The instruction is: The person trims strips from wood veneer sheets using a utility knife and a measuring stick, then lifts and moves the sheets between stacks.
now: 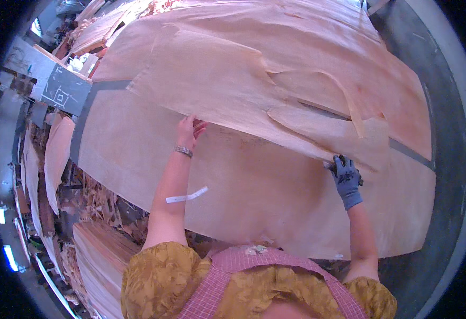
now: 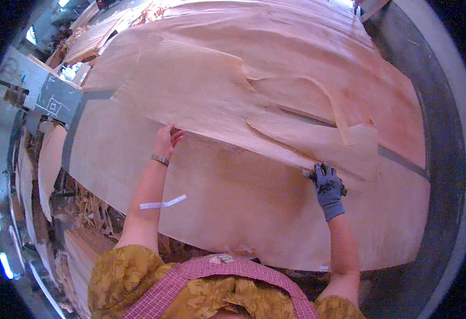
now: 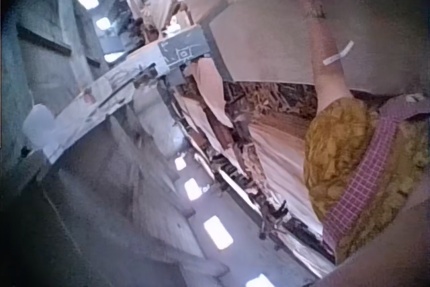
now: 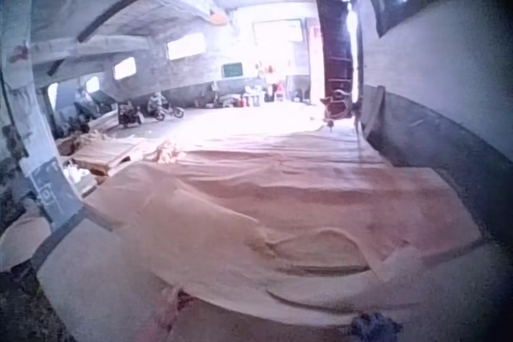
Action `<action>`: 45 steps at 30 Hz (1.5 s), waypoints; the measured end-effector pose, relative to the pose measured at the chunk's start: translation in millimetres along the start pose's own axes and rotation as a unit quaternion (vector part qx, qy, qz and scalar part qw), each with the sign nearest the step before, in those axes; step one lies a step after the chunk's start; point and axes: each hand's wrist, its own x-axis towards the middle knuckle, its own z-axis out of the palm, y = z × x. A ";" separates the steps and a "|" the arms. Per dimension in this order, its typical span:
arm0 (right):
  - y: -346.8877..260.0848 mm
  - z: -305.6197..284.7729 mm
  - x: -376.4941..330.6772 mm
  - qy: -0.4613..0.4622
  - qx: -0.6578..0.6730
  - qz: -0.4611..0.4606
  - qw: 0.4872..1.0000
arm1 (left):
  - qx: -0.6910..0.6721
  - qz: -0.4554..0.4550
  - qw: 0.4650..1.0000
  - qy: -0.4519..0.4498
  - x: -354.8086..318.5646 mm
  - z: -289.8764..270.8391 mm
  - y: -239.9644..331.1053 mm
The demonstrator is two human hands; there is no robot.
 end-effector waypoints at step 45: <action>-142.2 -151.8 -5.4 -0.106 0.184 -0.056 0.976 | 0.263 0.124 0.943 0.160 -11.0 -326.7 204.9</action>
